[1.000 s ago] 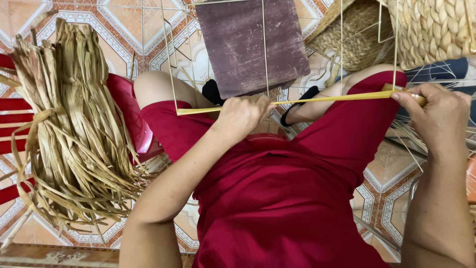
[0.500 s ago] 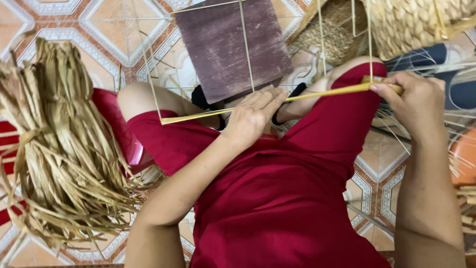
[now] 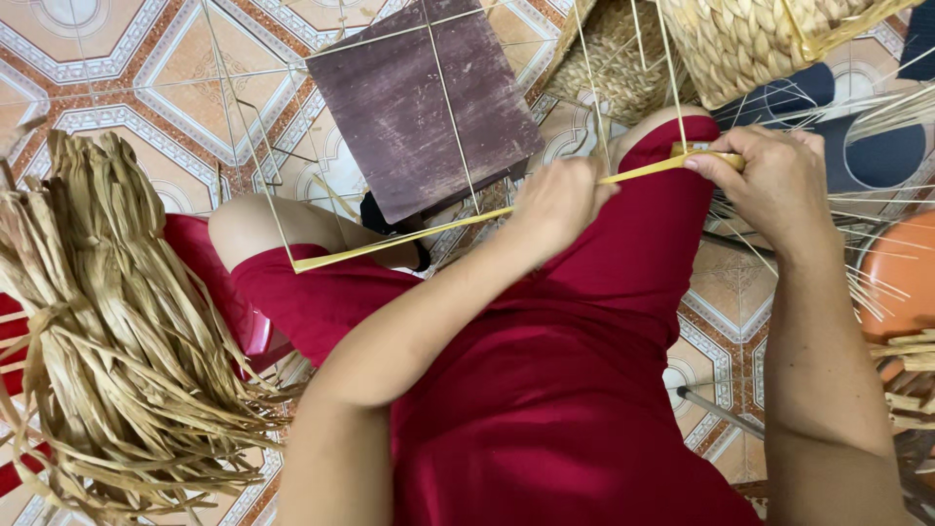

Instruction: The person sits on the floor and repairs a woven basket by wrapping its wire frame with yellow tape. They use scissors to cut the tape and secure it around the frame, working methodically along the edges.

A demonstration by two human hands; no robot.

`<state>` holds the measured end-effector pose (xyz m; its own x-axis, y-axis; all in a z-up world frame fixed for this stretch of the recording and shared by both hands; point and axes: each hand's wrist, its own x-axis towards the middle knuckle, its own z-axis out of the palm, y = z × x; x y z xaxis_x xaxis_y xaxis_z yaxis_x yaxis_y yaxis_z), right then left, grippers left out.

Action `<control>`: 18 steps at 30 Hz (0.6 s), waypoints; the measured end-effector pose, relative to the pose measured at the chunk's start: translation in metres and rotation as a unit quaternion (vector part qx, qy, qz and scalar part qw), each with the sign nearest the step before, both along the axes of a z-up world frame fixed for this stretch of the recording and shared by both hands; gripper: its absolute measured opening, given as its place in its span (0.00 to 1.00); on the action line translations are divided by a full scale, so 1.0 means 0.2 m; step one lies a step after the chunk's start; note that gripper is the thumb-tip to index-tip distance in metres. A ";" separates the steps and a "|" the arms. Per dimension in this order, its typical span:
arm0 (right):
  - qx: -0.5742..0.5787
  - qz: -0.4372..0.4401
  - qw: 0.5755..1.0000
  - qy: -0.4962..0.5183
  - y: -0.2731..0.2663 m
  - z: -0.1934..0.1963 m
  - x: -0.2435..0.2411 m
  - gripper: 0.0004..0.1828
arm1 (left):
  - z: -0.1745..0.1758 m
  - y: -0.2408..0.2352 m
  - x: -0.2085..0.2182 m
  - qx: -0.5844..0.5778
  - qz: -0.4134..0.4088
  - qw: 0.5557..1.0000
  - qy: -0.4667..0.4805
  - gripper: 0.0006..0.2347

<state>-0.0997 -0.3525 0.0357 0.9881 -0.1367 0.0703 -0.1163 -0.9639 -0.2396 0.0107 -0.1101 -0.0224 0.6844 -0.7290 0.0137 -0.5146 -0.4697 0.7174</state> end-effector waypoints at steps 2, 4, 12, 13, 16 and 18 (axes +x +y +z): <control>0.007 -0.006 1.000 0.006 -0.01 -0.02 0.00 0.20 | -0.05 -0.08 0.04 -0.053 0.015 0.987 0.151 0.11; 0.007 -0.005 1.000 0.010 -0.01 -0.04 0.00 0.19 | -0.08 -0.17 -0.03 -0.072 0.033 0.997 -0.003 0.10; 0.023 0.006 1.000 -0.011 0.05 -0.03 0.07 0.16 | -0.14 -0.31 -0.11 -0.024 -0.057 0.962 -0.267 0.09; 0.014 0.002 1.000 -0.004 0.04 -0.03 0.09 0.17 | -0.12 -0.32 -0.07 -0.017 -0.065 0.977 -0.201 0.10; 0.009 -0.008 1.000 0.016 0.04 -0.04 0.10 0.18 | -0.07 -0.29 -0.05 0.006 -0.078 0.991 -0.111 0.09; 0.012 -0.015 0.999 0.028 0.03 -0.05 0.10 0.18 | -0.04 -0.21 -0.04 0.013 -0.076 0.990 -0.115 0.10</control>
